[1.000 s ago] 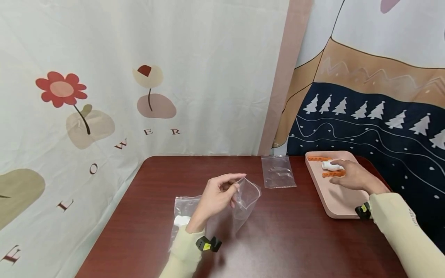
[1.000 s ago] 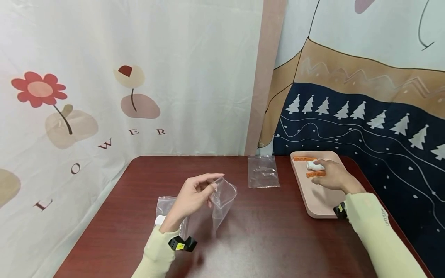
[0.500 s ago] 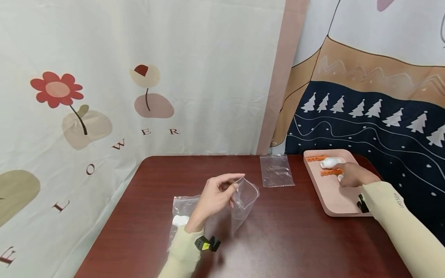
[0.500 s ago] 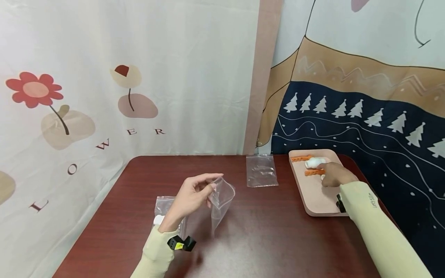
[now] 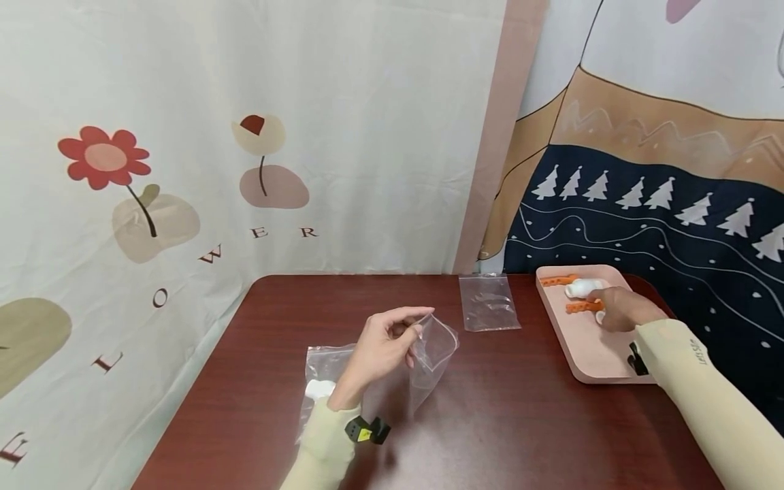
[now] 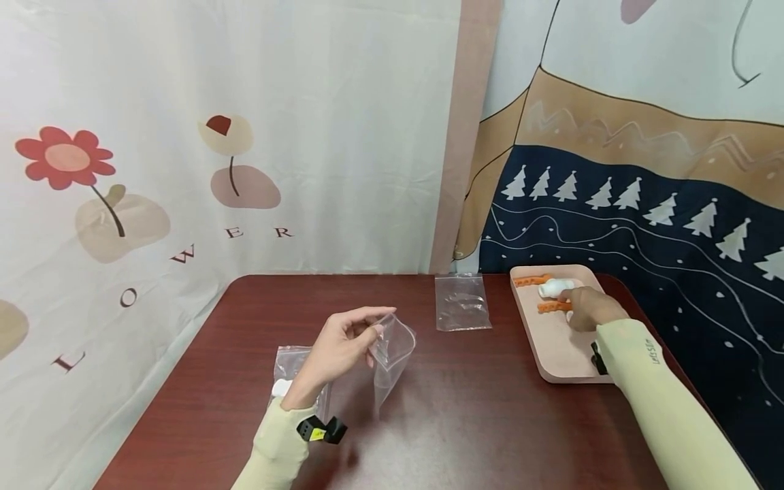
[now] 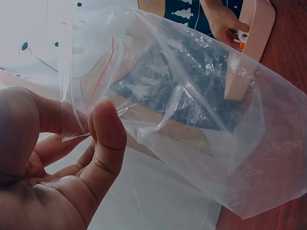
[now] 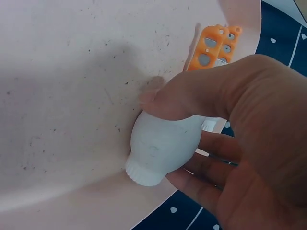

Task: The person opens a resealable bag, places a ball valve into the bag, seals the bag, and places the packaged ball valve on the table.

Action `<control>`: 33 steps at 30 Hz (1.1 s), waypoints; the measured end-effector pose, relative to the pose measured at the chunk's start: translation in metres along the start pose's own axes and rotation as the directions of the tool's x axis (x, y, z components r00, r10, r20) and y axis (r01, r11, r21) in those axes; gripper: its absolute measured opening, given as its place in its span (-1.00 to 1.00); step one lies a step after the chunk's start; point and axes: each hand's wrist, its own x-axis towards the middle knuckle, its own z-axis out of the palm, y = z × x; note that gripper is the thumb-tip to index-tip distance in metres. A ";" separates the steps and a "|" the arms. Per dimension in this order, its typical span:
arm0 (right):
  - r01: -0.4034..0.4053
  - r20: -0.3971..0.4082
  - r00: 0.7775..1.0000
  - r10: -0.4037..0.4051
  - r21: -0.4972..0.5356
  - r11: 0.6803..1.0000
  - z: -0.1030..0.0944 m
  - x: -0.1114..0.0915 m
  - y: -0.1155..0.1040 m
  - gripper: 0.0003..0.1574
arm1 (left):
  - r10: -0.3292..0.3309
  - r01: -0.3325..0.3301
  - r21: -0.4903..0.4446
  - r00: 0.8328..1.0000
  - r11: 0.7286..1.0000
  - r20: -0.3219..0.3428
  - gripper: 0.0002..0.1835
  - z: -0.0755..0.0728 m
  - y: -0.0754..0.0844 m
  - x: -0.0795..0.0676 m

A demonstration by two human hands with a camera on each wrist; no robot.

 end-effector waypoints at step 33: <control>0.344 -0.336 0.906 -0.258 0.231 0.910 0.019 -0.041 0.000 -0.03 | 0.005 -0.005 0.018 1.000 1.000 0.006 -0.64 0.001 -0.001 -0.001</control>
